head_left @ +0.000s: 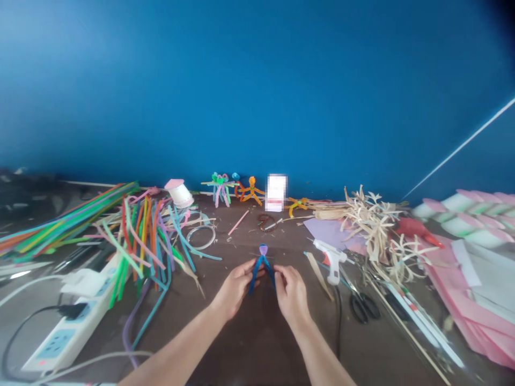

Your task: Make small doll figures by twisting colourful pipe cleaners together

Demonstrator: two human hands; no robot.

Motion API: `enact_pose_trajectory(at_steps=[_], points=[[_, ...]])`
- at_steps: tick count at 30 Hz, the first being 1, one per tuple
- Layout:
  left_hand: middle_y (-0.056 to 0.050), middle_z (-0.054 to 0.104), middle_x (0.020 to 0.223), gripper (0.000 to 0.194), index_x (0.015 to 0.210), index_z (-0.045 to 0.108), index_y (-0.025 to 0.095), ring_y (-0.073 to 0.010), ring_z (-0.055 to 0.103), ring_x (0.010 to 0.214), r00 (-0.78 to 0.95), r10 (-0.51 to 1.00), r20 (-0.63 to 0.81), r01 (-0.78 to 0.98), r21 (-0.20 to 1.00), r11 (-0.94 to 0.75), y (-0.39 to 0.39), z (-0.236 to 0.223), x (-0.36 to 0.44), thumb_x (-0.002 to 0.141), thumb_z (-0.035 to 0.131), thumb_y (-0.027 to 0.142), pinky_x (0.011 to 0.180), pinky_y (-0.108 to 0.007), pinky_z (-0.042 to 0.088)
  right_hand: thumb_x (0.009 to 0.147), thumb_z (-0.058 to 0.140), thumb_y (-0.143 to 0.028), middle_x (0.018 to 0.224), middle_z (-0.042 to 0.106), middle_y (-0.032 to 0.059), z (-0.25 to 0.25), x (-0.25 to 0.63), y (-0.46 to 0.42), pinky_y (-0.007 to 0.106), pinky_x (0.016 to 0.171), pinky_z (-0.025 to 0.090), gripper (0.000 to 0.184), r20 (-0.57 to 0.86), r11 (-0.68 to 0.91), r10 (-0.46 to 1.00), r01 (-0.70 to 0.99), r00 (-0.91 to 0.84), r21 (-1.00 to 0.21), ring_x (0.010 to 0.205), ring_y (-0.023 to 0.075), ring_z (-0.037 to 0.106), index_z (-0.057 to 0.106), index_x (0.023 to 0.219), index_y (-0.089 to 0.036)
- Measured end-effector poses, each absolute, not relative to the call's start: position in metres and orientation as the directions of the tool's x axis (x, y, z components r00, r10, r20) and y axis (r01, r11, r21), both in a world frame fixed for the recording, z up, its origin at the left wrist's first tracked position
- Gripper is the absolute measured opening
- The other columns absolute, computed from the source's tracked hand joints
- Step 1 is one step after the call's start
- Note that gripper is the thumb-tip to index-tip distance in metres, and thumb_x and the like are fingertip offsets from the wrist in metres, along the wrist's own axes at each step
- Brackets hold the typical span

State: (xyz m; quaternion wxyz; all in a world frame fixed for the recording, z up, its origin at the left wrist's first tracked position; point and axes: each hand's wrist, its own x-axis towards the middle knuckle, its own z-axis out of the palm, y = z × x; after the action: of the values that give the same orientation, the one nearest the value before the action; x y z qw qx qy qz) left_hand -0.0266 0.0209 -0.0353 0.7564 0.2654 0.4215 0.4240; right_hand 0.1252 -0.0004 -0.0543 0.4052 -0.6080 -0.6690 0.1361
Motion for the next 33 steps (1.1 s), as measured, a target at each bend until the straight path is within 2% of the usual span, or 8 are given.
enact_pose_trajectory(at_steps=[5,9,12,15,20,24,29,33], points=[[-0.009,0.041,0.134,0.051,0.119,0.051,0.016,-0.0241,0.036,0.124,0.174,0.935,-0.309,-0.323,0.879,0.350,0.008,-0.040,-0.029,0.068,0.052,0.009,0.104,-0.037,0.024,0.085,0.036,-0.024,0.088,0.063,0.0108,-0.064,0.128,0.001,0.034,0.074,0.047,0.027,0.394,0.188,0.890,0.604,0.229,-0.775,0.082,0.0206,0.059,0.056,0.102,-0.015],[-0.005,0.030,0.141,0.055,0.125,0.045,0.018,-0.0224,0.020,0.131,0.085,0.951,-0.297,-0.149,0.940,0.307,-0.014,-0.039,-0.043,0.071,0.052,0.015,0.108,-0.036,0.013,0.087,0.035,-0.030,0.083,0.062,0.0093,-0.064,0.132,0.000,0.032,0.066,0.050,0.030,0.323,0.156,0.897,0.466,0.302,-0.871,0.071,0.0183,0.061,0.053,0.104,-0.014],[-0.007,0.038,0.137,0.052,0.123,0.048,0.017,-0.0231,0.027,0.129,0.114,0.935,-0.336,-0.198,0.915,0.353,-0.023,-0.034,-0.054,0.071,0.053,0.020,0.107,-0.036,0.018,0.087,0.035,-0.035,0.085,0.064,0.0091,-0.061,0.135,-0.001,0.031,0.064,0.050,0.032,0.265,0.146,0.914,0.359,0.306,-0.922,0.066,0.0169,0.062,0.054,0.103,-0.015],[-0.010,0.044,0.132,0.050,0.118,0.053,0.015,-0.0227,0.034,0.126,0.111,0.920,-0.375,-0.298,0.871,0.391,-0.020,-0.029,-0.060,0.069,0.057,0.020,0.106,-0.034,0.023,0.086,0.039,-0.035,0.089,0.066,0.0105,-0.059,0.136,-0.003,0.033,0.068,0.051,0.031,0.236,0.153,0.938,0.309,0.252,-0.939,0.071,0.0184,0.064,0.056,0.101,-0.015],[-0.012,0.052,0.125,0.045,0.107,0.061,0.014,-0.0247,0.039,0.122,0.119,0.901,-0.416,-0.407,0.808,0.427,-0.011,-0.026,-0.055,0.062,0.059,0.013,0.104,-0.037,0.026,0.082,0.042,-0.027,0.096,0.066,0.0112,-0.059,0.133,-0.008,0.034,0.077,0.049,0.030,0.228,0.139,0.962,0.449,0.150,-0.883,0.085,0.0199,0.062,0.057,0.105,-0.015],[-0.013,0.053,0.124,0.043,0.101,0.063,0.013,-0.0251,0.043,0.119,0.143,0.895,-0.423,-0.465,0.769,0.438,-0.009,-0.026,-0.050,0.058,0.057,0.010,0.102,-0.037,0.028,0.079,0.044,-0.022,0.094,0.066,0.0088,-0.052,0.128,-0.008,0.033,0.079,0.048,0.032,0.198,0.118,0.976,0.544,0.092,-0.831,0.083,0.0190,0.062,0.058,0.106,-0.015],[-0.016,0.056,0.119,0.041,0.101,0.060,0.010,-0.0241,0.053,0.106,0.182,0.877,-0.445,-0.450,0.755,0.477,0.005,-0.025,-0.051,0.061,0.056,0.011,0.092,-0.035,0.037,0.074,0.050,-0.023,0.082,0.069,0.0044,-0.042,0.126,0.012,0.029,0.065,0.049,0.029,0.039,0.020,0.999,0.519,0.027,-0.854,0.064,0.0167,0.063,0.062,0.100,-0.019],[-0.014,0.065,0.100,0.032,0.097,0.062,0.010,-0.0196,0.060,0.084,0.171,0.876,-0.452,-0.257,0.837,0.482,0.026,-0.022,-0.045,0.067,0.059,0.020,0.070,-0.028,0.043,0.068,0.056,-0.022,0.062,0.066,0.0013,-0.038,0.122,0.032,0.024,0.048,0.044,0.021,-0.062,-0.050,0.998,0.462,-0.011,-0.885,0.049,0.0152,0.059,0.068,0.085,-0.019]])
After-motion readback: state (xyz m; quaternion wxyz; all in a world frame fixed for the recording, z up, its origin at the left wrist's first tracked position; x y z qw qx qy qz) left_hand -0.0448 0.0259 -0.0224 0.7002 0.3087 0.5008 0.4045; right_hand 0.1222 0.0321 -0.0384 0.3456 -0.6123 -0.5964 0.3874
